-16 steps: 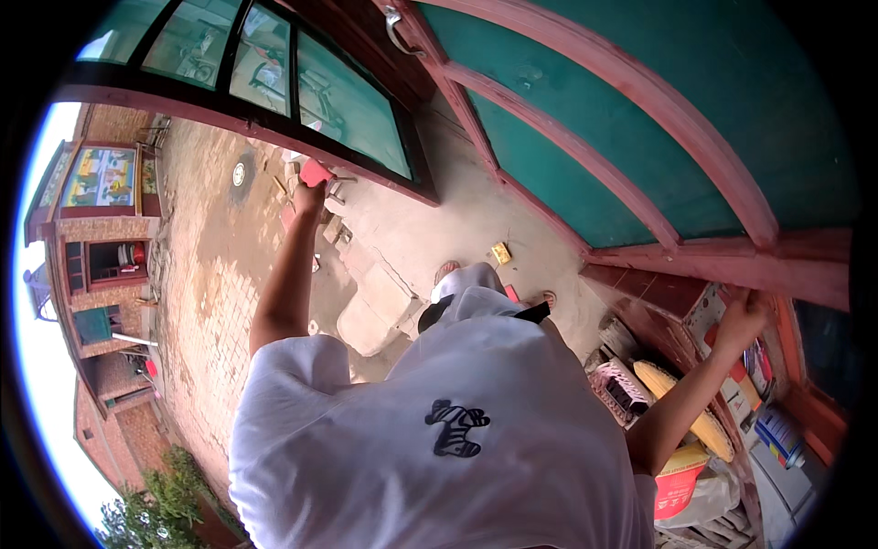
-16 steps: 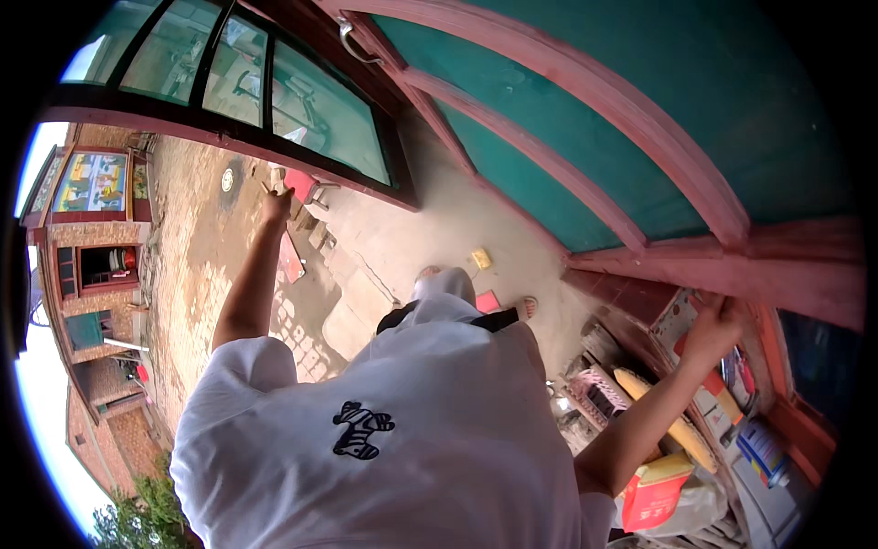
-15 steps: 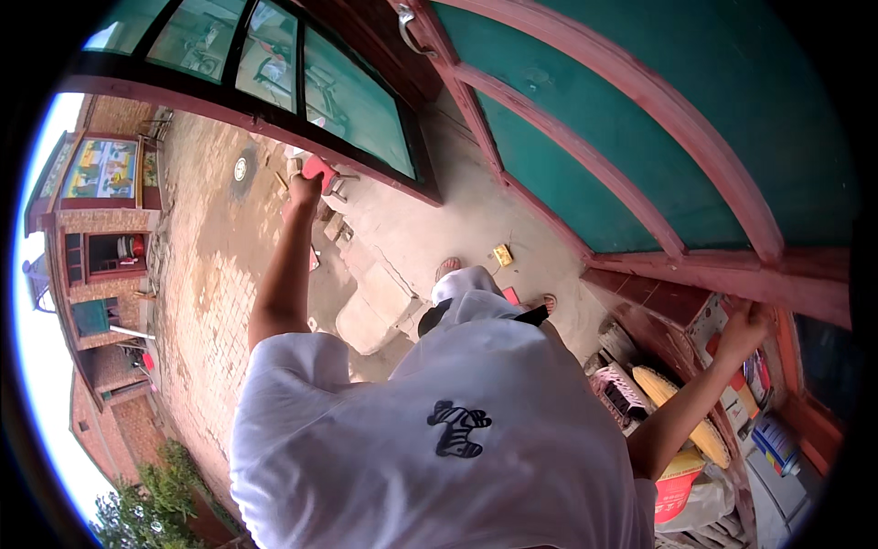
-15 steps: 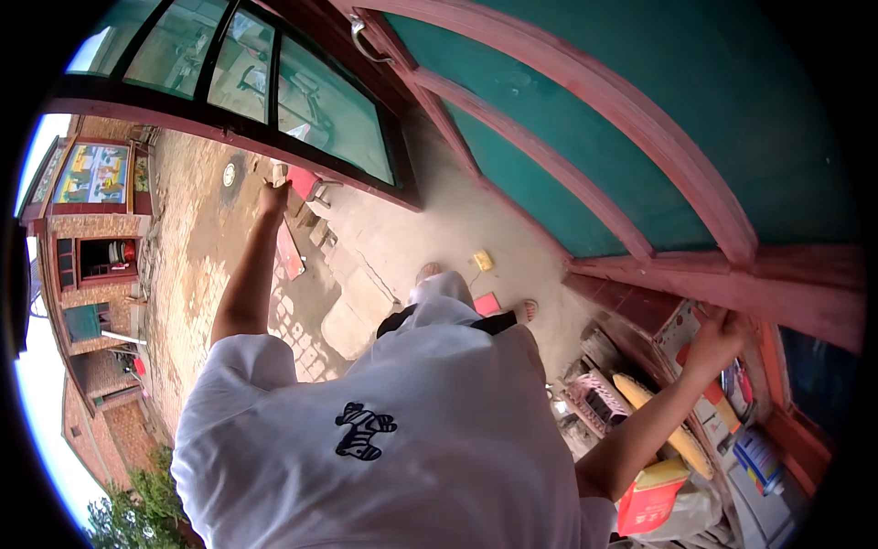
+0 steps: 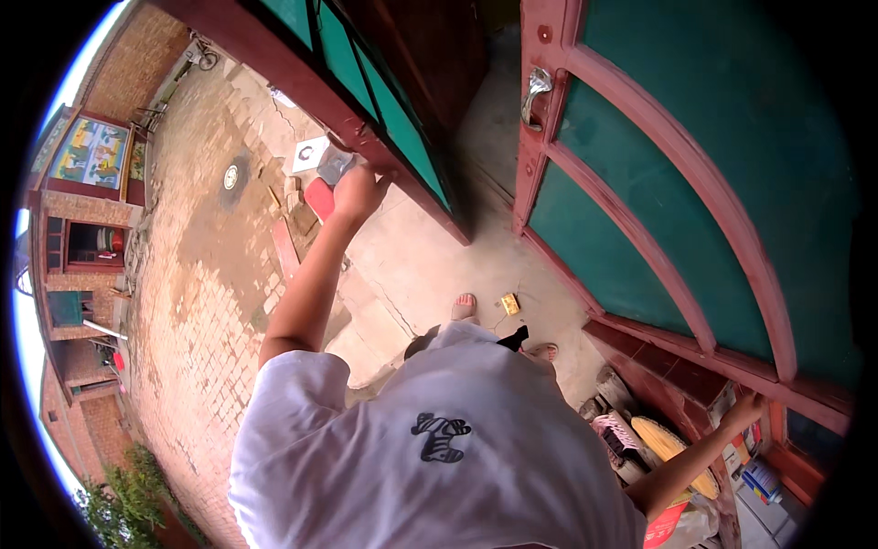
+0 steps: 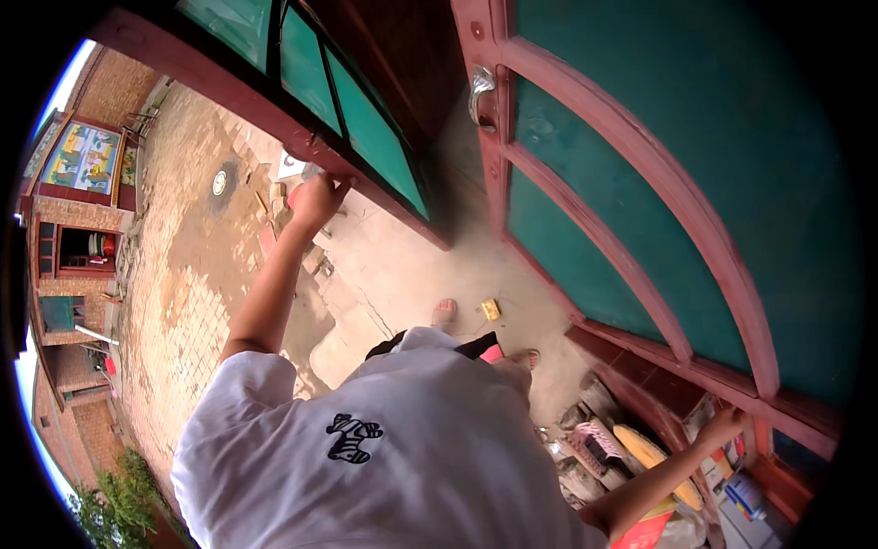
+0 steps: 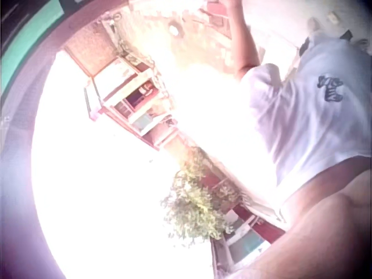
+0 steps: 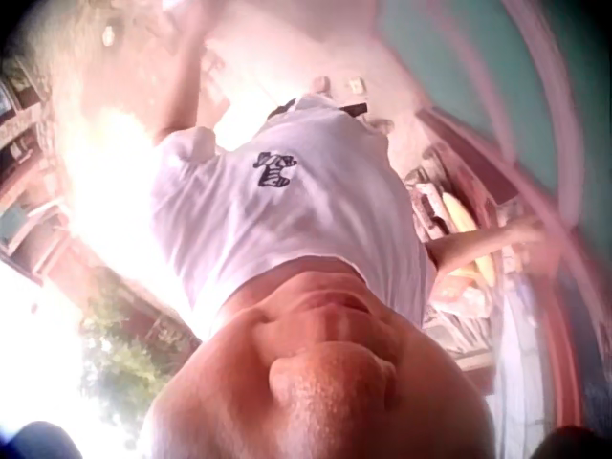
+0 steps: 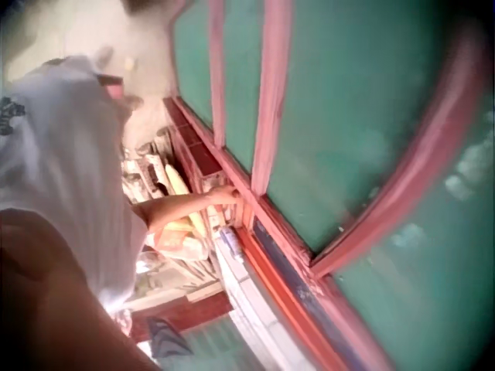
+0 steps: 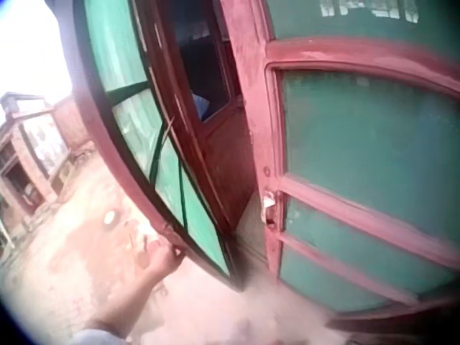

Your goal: The person repairs a door by tapping it with a hammer, adjusting the hinge with a screwdriver, and opening and closing the door by hand.

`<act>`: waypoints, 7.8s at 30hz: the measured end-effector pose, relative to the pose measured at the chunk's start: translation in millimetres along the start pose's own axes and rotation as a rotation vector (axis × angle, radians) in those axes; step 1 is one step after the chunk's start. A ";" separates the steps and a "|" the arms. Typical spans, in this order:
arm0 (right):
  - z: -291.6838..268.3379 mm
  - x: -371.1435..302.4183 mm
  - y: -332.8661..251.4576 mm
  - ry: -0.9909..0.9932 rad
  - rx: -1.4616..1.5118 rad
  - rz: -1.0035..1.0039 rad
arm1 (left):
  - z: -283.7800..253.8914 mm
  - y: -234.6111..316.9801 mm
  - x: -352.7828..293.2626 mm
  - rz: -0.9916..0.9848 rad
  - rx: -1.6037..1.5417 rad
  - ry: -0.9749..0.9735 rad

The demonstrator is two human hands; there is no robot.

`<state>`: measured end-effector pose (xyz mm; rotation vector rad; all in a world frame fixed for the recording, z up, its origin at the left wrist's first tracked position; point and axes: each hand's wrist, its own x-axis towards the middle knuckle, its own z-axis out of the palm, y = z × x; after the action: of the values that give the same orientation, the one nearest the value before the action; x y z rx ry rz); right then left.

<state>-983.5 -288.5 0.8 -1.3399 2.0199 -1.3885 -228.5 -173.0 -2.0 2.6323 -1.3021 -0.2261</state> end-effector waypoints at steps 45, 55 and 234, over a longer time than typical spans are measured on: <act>62.5 -32.2 -14.7 0.338 0.219 -0.197 | 52.8 166.9 82.4 0.219 -0.130 0.046; 77.5 -26.6 -22.6 0.468 0.728 -0.083 | 41.0 161.7 83.4 0.283 -0.241 0.059; 112.4 -79.2 -101.4 0.497 -0.061 0.085 | 33.2 197.2 99.8 0.531 -0.973 0.579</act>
<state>-813.7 -289.2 19.2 -0.9807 2.4098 -1.7644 -327.3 -373.3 8.5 1.3502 -1.1860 0.0070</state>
